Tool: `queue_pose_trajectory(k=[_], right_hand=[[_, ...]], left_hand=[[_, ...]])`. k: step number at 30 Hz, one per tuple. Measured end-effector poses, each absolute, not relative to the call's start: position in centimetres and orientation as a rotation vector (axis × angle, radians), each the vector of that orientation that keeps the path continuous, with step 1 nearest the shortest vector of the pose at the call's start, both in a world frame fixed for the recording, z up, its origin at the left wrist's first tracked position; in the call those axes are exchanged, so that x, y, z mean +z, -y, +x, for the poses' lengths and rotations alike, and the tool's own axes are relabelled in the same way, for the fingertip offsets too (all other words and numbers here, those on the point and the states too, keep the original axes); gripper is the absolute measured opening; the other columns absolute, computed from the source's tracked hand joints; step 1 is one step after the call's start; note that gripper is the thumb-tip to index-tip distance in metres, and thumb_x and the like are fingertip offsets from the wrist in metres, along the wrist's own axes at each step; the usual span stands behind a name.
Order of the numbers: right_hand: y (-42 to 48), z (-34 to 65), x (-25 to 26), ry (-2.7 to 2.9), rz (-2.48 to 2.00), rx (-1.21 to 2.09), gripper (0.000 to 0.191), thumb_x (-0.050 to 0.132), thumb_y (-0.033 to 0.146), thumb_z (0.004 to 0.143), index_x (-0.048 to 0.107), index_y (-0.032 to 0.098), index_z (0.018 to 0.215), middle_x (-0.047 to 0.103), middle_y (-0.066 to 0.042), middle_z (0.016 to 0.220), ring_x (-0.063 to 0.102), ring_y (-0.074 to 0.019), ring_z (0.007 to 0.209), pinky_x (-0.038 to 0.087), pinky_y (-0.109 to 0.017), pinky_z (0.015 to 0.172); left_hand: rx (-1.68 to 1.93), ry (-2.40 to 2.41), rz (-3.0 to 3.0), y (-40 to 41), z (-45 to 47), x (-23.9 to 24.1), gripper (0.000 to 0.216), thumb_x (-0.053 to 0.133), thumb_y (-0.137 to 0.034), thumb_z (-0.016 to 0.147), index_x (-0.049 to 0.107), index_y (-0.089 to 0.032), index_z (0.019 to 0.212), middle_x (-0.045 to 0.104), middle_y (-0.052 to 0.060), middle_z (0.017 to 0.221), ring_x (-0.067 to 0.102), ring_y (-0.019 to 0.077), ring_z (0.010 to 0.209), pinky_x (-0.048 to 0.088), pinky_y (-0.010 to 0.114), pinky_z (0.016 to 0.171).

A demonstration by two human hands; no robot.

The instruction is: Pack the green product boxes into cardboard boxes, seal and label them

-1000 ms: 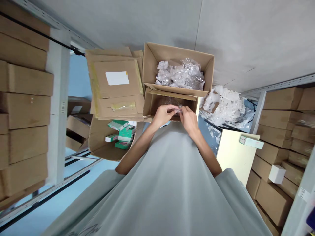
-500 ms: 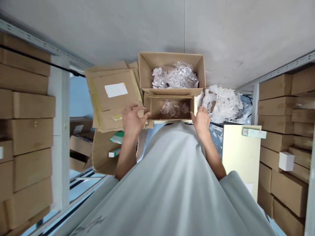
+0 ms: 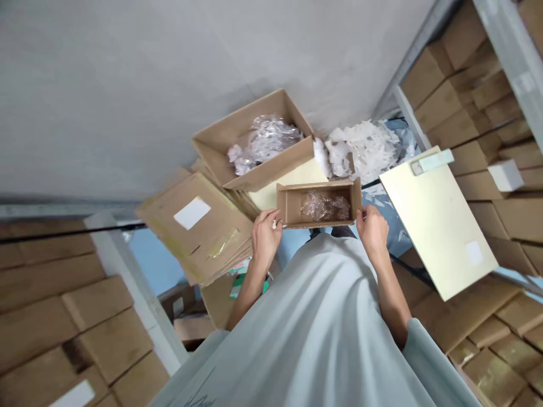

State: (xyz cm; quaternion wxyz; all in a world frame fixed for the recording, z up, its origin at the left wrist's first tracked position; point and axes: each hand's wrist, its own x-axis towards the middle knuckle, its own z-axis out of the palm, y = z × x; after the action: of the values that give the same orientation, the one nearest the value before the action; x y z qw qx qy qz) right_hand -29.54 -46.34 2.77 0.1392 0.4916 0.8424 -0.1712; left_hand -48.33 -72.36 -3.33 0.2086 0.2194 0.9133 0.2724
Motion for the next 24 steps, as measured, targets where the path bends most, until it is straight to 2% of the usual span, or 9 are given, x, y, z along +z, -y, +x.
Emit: queue_pose_trajectory(k=[5, 11, 17, 24], right_hand=[[45.2, -20.8, 2.2, -2.383, 1.816, -0.544, 0.031, 0.051, 0.041, 0.109, 0.073, 0.019, 0.109, 0.084, -0.014, 0.102, 0.074, -0.0285, 0.084, 0.043, -0.035, 0.075], [42.1, -10.7, 1.4, -2.199, 2.252, -0.54, 0.037, 0.045, 0.048, 0.109, 0.07, 0.02, 0.105, 0.082, -0.015, 0.101, 0.072, -0.0275, 0.08, 0.04, -0.034, 0.072], [37.0, -0.9, 0.5, -2.013, 2.556, -0.567, 0.047, 0.038, 0.055, 0.113, 0.069, 0.02, 0.106, 0.081, -0.015, 0.098, 0.073, -0.028, 0.078, 0.043, -0.036, 0.075], [29.7, 6.8, -0.1, -1.871, 2.673, -0.554, 0.039, 0.044, 0.05, 0.112, 0.07, 0.02, 0.11, 0.081, -0.014, 0.1, 0.072, -0.0282, 0.082, 0.043, -0.036, 0.077]], left_hand=[[0.779, -2.324, 1.008, 64.7, -45.5, -3.3, 0.048, 0.07, -0.009, 0.097, 0.076, -0.022, 0.142, 0.075, 0.013, 0.143, 0.077, 0.0307, 0.129, 0.063, 0.042, 0.116], [0.747, -2.104, 1.433, 52.5, -39.5, -2.5, 0.053, 0.07, -0.009, 0.097, 0.071, -0.021, 0.149, 0.072, 0.014, 0.145, 0.075, 0.033, 0.132, 0.063, 0.046, 0.117], [0.64, -1.873, 1.725, 39.0, -31.5, -2.9, 0.056, 0.069, -0.007, 0.096, 0.07, -0.021, 0.15, 0.071, 0.016, 0.146, 0.075, 0.0333, 0.13, 0.063, 0.046, 0.117], [0.53, -1.759, 1.877, 26.3, -23.7, -4.1, 0.051, 0.071, -0.013, 0.097, 0.069, -0.017, 0.148, 0.07, 0.018, 0.148, 0.074, 0.0359, 0.132, 0.06, 0.048, 0.12]])
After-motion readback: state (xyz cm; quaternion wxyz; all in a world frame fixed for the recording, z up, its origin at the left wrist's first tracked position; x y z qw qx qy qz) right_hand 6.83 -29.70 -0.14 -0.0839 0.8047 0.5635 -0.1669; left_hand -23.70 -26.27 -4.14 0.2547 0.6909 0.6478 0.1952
